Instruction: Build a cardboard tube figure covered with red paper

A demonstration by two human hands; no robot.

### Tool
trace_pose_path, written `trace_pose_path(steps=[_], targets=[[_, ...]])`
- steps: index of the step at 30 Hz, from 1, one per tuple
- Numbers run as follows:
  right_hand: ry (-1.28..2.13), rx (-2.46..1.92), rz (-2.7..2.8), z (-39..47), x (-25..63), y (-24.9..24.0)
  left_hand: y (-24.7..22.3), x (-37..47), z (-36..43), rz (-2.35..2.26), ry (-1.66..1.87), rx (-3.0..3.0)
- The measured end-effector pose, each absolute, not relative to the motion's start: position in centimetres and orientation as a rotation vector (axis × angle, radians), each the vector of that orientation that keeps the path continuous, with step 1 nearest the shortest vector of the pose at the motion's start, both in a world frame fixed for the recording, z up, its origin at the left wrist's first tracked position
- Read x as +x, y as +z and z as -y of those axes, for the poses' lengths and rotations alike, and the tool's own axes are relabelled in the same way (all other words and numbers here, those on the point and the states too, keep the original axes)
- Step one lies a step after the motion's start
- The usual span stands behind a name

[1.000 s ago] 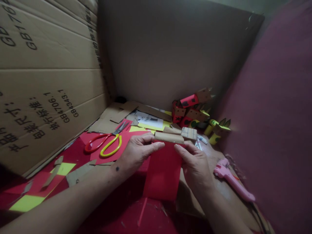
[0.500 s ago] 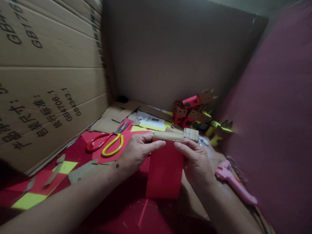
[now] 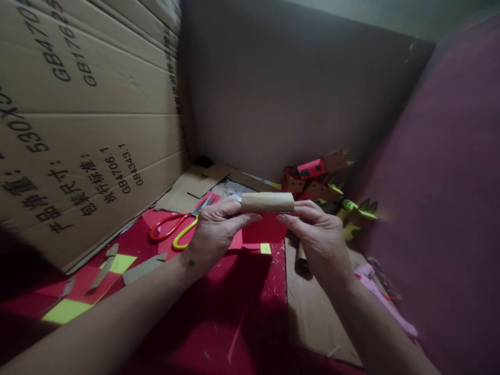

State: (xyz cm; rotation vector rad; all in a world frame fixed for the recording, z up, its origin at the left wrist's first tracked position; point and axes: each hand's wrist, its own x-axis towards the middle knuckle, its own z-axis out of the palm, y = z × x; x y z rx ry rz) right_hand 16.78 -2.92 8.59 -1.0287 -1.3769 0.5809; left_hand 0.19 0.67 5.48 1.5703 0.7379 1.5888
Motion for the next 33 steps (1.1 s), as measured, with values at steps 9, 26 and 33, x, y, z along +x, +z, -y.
trace_pose_path(steps=[9, 26, 33], targets=[[0.864, -0.992, 1.147, 2.3, 17.1, 6.0, 5.5, 0.7, 0.1, -0.891, 1.305, 1.385], [0.802, -1.017, 1.192, 2.8, 17.8, 4.4, 4.2, 1.5, -0.5, -0.623, 1.147, 1.159], [0.951, -0.890, 1.134, 2.4, 18.0, 3.6, 4.4, 1.5, -0.5, -0.672, 1.138, 1.289]])
